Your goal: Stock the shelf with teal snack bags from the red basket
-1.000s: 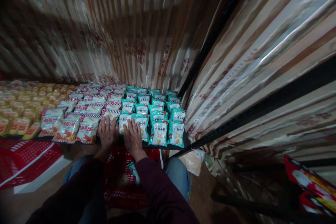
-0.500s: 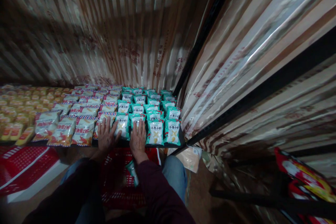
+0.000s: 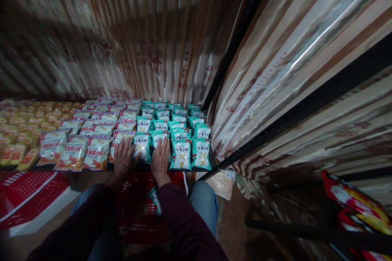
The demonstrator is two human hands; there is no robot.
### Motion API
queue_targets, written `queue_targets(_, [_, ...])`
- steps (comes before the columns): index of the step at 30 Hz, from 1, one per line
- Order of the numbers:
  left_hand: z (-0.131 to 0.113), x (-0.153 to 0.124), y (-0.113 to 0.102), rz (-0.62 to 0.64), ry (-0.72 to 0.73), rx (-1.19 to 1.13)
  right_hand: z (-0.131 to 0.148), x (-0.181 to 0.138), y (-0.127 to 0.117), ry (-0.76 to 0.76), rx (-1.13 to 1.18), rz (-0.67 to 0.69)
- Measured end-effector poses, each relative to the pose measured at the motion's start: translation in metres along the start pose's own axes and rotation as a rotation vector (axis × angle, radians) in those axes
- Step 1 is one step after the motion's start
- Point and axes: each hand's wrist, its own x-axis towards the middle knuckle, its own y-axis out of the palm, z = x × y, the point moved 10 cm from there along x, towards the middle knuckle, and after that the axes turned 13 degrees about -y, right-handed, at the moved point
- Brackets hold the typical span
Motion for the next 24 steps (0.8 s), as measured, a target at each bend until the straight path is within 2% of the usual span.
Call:
queue_targets(4, [0.0, -0.001, 0.001, 0.001, 0.001, 0.005, 0.005, -0.001, -0.003, -0.023, -0.006, 0.017])
queue_targets(8, [0.0, -0.001, 0.002, 0.027, 0.009, -0.007, 0.016, -0.005, -0.016, -0.12, -0.01, 0.026])
queue_targets(12, [-0.001, 0.0, -0.001, 0.027, 0.016, 0.023, 0.016, -0.015, -0.045, -0.203, -0.022, -0.031])
queue_targets(14, [-0.006, -0.001, -0.004, 0.021, 0.022, 0.026, 0.005, -0.024, -0.064, -0.18, -0.058, -0.093])
queue_targets(18, [-0.033, -0.013, -0.003, 0.081, 0.064, -0.02, -0.03, -0.042, -0.081, -0.061, -0.133, -0.107])
queue_targets(21, [-0.063, -0.023, 0.005, 0.166, 0.127, -0.06, -0.051, -0.05, -0.077, 0.0, -0.147, -0.078])
queue_targets(24, [-0.088, -0.028, 0.014, 0.228, 0.183, -0.104, -0.06, -0.048, -0.07, 0.006, -0.11, -0.076])
